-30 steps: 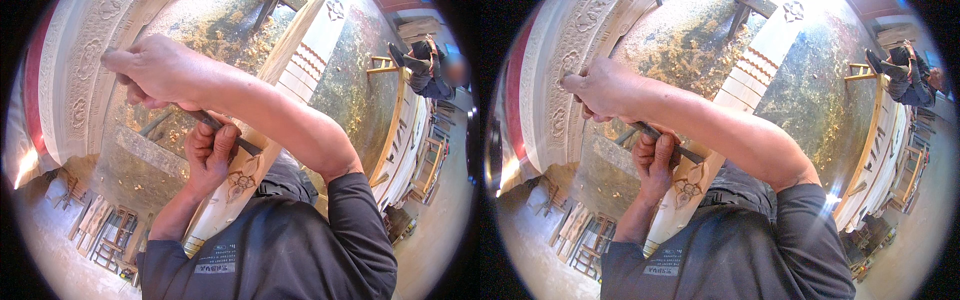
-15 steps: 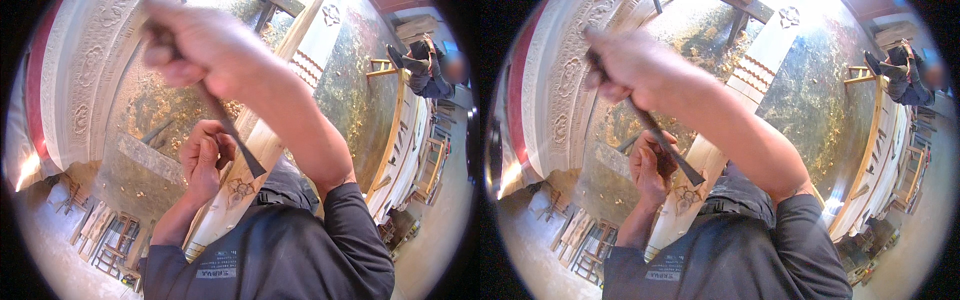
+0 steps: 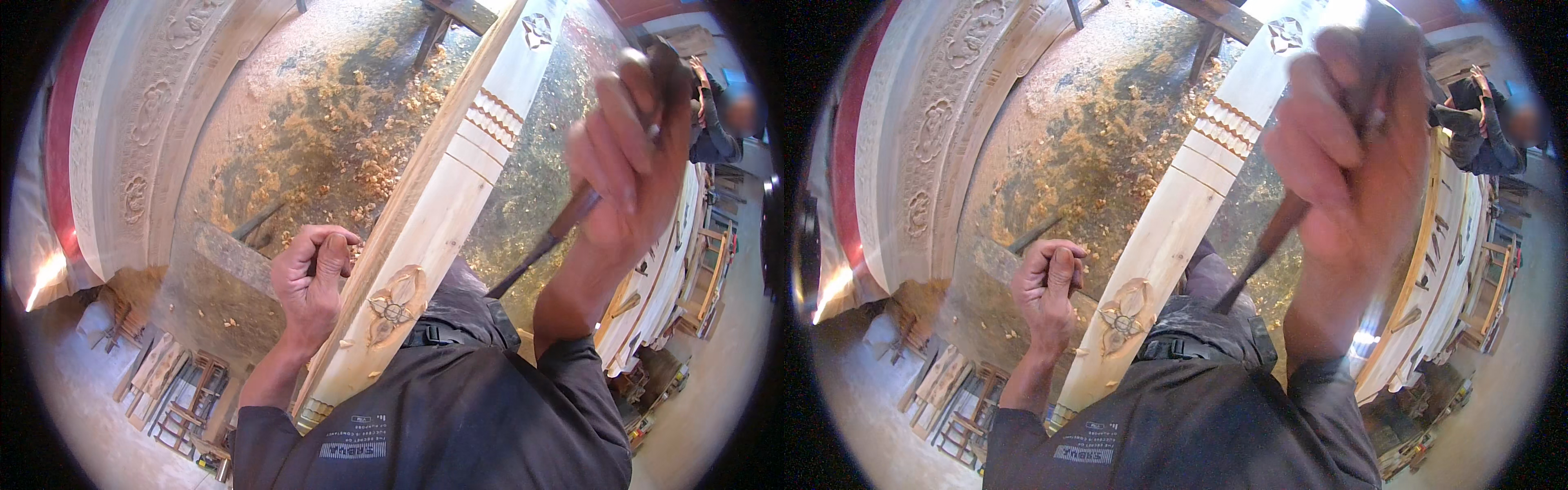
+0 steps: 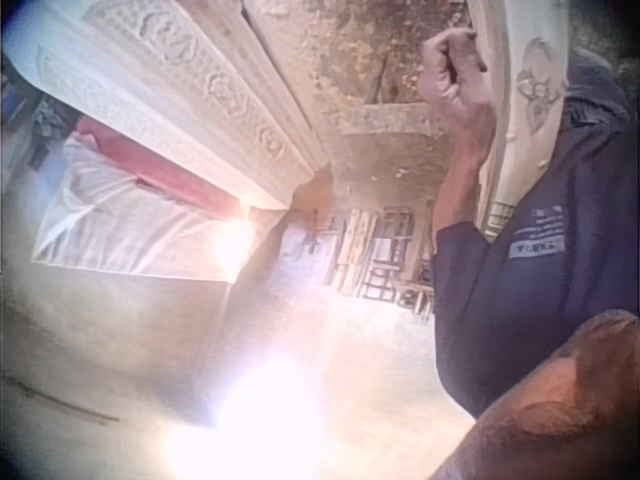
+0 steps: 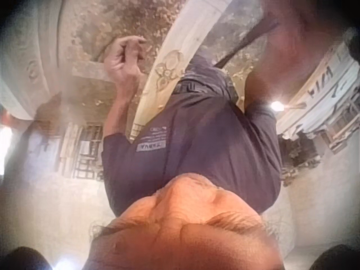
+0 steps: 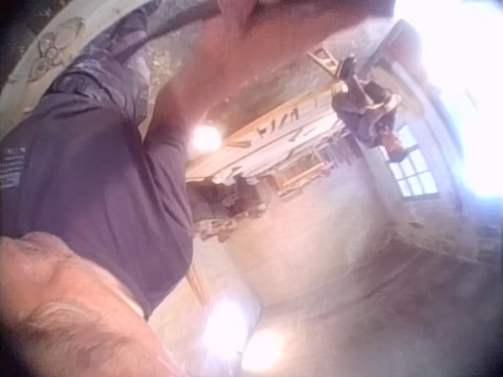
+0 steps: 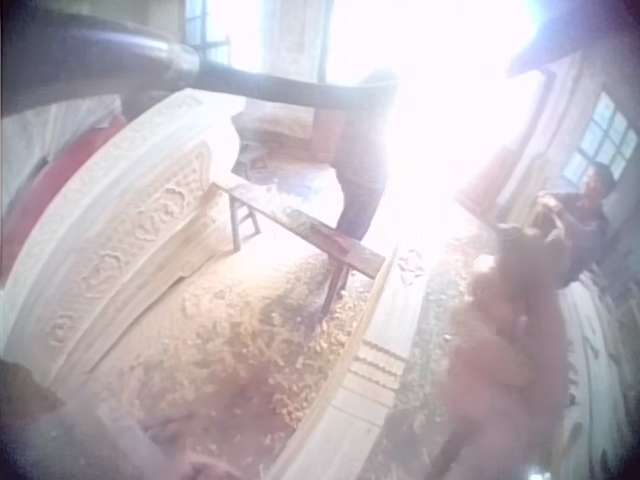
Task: The person carves decorative details into a wooden board using a chisel and a mallet. They carefully remove wood shavings from an ornate floral design and carved borders on the piece.
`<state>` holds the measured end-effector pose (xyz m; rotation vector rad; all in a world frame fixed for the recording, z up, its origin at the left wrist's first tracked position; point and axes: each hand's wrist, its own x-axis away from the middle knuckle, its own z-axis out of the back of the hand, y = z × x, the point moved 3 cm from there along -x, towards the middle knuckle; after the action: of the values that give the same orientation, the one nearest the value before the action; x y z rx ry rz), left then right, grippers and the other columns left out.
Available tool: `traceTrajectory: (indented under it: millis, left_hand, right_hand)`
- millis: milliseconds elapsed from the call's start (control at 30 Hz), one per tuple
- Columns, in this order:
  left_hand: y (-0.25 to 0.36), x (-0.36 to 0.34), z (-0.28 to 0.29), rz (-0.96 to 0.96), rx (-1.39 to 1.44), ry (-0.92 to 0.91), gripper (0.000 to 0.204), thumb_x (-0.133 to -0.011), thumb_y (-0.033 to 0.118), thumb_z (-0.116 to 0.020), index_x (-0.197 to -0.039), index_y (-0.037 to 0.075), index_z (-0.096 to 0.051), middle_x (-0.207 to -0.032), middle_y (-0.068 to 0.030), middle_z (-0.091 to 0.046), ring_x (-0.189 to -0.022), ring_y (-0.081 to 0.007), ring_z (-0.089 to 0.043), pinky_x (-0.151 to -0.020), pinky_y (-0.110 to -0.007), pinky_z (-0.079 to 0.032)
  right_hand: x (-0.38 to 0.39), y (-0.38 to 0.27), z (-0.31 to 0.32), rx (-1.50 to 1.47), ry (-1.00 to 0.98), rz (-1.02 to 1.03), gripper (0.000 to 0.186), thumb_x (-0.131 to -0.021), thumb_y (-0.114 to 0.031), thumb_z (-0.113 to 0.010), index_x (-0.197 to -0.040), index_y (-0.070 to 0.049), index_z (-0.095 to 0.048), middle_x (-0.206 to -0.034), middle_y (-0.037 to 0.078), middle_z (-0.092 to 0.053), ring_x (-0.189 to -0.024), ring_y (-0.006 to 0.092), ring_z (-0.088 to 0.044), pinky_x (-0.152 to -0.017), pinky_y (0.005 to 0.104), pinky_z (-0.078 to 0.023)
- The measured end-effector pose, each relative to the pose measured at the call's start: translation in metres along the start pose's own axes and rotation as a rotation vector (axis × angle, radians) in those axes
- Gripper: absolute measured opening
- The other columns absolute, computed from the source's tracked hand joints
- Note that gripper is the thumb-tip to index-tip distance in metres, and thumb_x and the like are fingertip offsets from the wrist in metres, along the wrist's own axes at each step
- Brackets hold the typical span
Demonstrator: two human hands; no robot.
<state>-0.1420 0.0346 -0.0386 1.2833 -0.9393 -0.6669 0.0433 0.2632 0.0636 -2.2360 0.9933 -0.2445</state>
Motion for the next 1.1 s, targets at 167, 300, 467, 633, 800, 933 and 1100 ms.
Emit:
traceTrajectory:
  millis: [167, 300, 467, 633, 800, 933, 1100]
  left_hand:
    - [0.013, -0.001, -0.017, 0.002, 0.042, -0.056, 0.024, -0.107, 0.025, -0.061, -0.104, 0.002, -0.068, -0.076, 0.0010, -0.059, -0.066, -0.0046, -0.050, -0.058, -0.019, -0.036]
    - [0.021, -0.010, -0.024, -0.080, 0.056, -0.176, 0.017, -0.104, 0.010, -0.061, -0.111, -0.003, -0.070, -0.079, 0.0015, -0.061, -0.069, -0.0037, -0.053, -0.062, -0.020, -0.041]
    - [0.022, -0.021, -0.035, -0.031, 0.031, -0.260, 0.015, -0.096, 0.009, -0.073, -0.106, -0.001, -0.076, -0.080, -0.0016, -0.065, -0.070, -0.0076, -0.057, -0.062, -0.023, -0.044]
    - [0.006, -0.022, -0.041, -0.071, 0.087, -0.223, 0.015, -0.097, 0.013, -0.074, -0.102, -0.001, -0.077, -0.081, -0.0017, -0.065, -0.071, -0.0068, -0.056, -0.061, -0.023, -0.042]
    - [0.006, -0.021, -0.040, -0.016, 0.061, -0.204, 0.015, -0.097, 0.012, -0.073, -0.103, -0.002, -0.077, -0.084, -0.0014, -0.067, -0.075, -0.0060, -0.056, -0.063, -0.022, -0.041]
    - [0.004, -0.020, -0.040, 0.001, 0.122, -0.188, 0.016, -0.098, 0.011, -0.072, -0.105, -0.003, -0.076, -0.090, -0.0022, -0.069, -0.078, -0.0060, -0.056, -0.067, -0.022, -0.042]
    - [0.007, -0.018, -0.039, 0.053, 0.177, -0.187, 0.017, -0.098, 0.010, -0.072, -0.107, -0.004, -0.074, -0.094, -0.0044, -0.072, -0.081, -0.0071, -0.058, -0.072, -0.022, -0.046]
  right_hand:
    - [-0.046, 0.045, -0.003, 0.046, 0.049, -0.170, 0.043, -0.112, -0.045, -0.035, -0.095, -0.010, -0.055, -0.063, -0.002, -0.048, -0.038, 0.0067, -0.033, -0.037, 0.0237, -0.026]
    - [-0.074, 0.085, -0.022, -0.086, 0.089, -0.358, 0.048, -0.112, -0.052, -0.033, -0.089, -0.015, -0.054, -0.061, 0.000, -0.050, -0.041, 0.0112, -0.034, -0.037, 0.0261, -0.025]
    - [-0.082, 0.097, -0.018, -0.099, 0.191, -0.426, 0.051, -0.111, -0.056, -0.033, -0.086, -0.015, -0.050, -0.059, 0.000, -0.047, -0.039, 0.0122, -0.031, -0.036, 0.0278, -0.023]
    - [-0.081, 0.110, -0.002, -0.210, 0.130, -0.446, 0.050, -0.110, -0.056, -0.033, -0.085, -0.016, -0.049, -0.060, 0.000, -0.045, -0.039, 0.0118, -0.031, -0.036, 0.0269, -0.023]
    - [-0.084, 0.116, 0.003, -0.242, 0.115, -0.474, 0.051, -0.111, -0.056, -0.031, -0.085, -0.016, -0.048, -0.060, 0.000, -0.046, -0.039, 0.0114, -0.031, -0.036, 0.0260, -0.023]
    - [-0.085, 0.113, -0.004, -0.125, 0.120, -0.475, 0.050, -0.111, -0.056, -0.031, -0.085, -0.016, -0.048, -0.061, 0.000, -0.046, -0.040, 0.0108, -0.030, -0.036, 0.0253, -0.023]
    - [-0.087, 0.114, -0.010, -0.092, 0.090, -0.448, 0.050, -0.111, -0.055, -0.032, -0.085, -0.016, -0.047, -0.061, 0.001, -0.046, -0.042, 0.0101, -0.031, -0.036, 0.0246, -0.021]
